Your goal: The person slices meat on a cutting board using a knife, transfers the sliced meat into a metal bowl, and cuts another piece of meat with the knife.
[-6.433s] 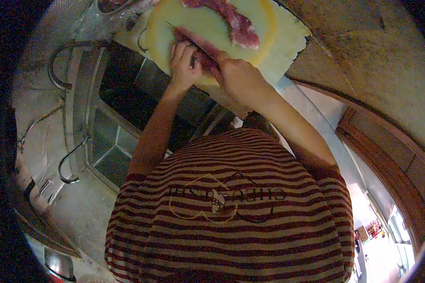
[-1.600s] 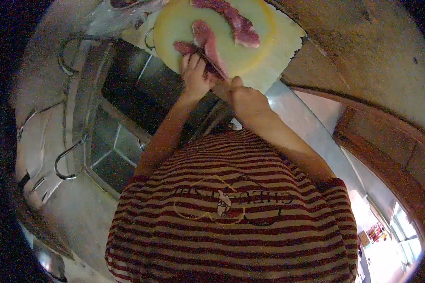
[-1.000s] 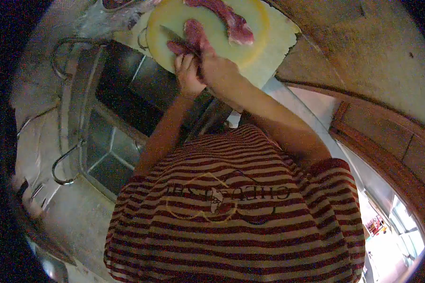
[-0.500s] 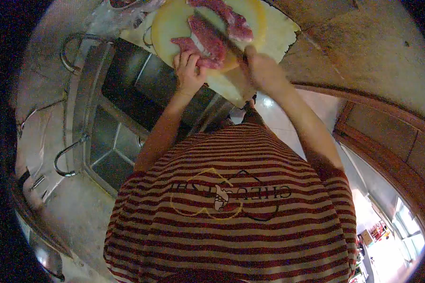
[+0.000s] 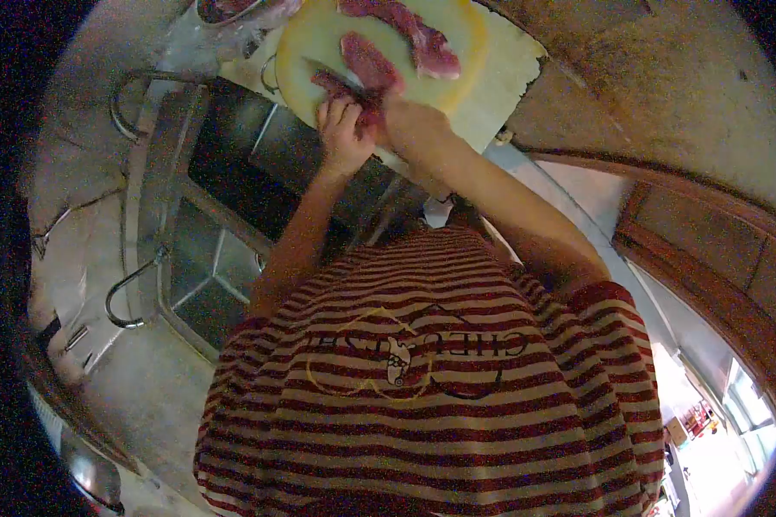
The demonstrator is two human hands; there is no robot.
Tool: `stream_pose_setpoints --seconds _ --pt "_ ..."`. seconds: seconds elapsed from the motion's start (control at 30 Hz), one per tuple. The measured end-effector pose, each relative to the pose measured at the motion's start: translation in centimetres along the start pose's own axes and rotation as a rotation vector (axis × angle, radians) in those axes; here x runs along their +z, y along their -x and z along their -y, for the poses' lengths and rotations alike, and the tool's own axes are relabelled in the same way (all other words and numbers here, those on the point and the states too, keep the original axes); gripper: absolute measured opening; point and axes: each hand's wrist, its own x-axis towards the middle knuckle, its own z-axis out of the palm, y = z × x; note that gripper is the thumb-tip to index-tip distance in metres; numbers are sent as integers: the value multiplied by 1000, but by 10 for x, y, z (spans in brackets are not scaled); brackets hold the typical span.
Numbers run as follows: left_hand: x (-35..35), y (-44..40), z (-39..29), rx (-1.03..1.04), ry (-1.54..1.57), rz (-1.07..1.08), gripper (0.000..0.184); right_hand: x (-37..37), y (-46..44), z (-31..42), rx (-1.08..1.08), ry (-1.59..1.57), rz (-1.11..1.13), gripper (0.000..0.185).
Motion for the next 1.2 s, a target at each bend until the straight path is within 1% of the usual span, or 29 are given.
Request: stream_pose_setpoints --seconds 0.07,0.17,0.23,0.3,0.37,0.4,0.47,0.5,0.53,0.6,0.63,0.7,0.8,0.83,0.9,0.97,1.0,1.13,1.2 --pt "-3 3 1 -8 10 16 20 3 44 -19 53 -83 33 23" --pt "-1 3 1 -9 68 -9 21 -19 108 -49 165 -70 94 23" --pt "4 4 3 -7 56 -9 23 -26 121 -58 184 -65 89 24" --pt "0 4 0 -2 33 5 24 -28 124 -58 161 -94 57 29" --pt "-9 2 -12 -93 65 82 30 -24 120 -59 148 -82 57 29" --pt "-12 2 -20 -93 61 87 30 -21 118 -59 137 -67 58 29" --pt "-14 4 -35 -34 -107 81 36 -28 116 -53 169 -60 84 27" --pt "-11 5 -40 -49 -93 137 39 -30 115 -49 203 -46 106 25" --pt "-6 5 -41 -53 -89 141 39 -29 117 -47 206 -46 112 25" --pt "6 5 -39 15 1 129 25 -29 117 -42 212 -15 111 26" --pt "8 5 -38 13 3 125 25 -27 114 -42 212 -9 111 26" --pt "12 7 -38 -16 59 141 21 -15 109 -42 142 -61 12 27" --pt "16 9 -33 10 38 103 19 6 69 -35 104 -39 -34 30" --pt "15 7 -31 12 33 102 19 2 55 -28 94 -28 -2 30" --pt "10 5 -27 -38 6 163 24 1 30 -21 86 -19 22 31" --pt "7 3 -30 -27 6 154 23 6 9 -23 -2 5 -69 29" --pt "5 0 -28 -17 5 144 22 3 5 -29 -9 1 -84 29" --pt "0 1 -21 -31 -2 193 20 -21 32 -65 10 -80 -38 29" --pt "0 0 -20 57 71 66 19 -28 49 -68 138 -84 -68 29"
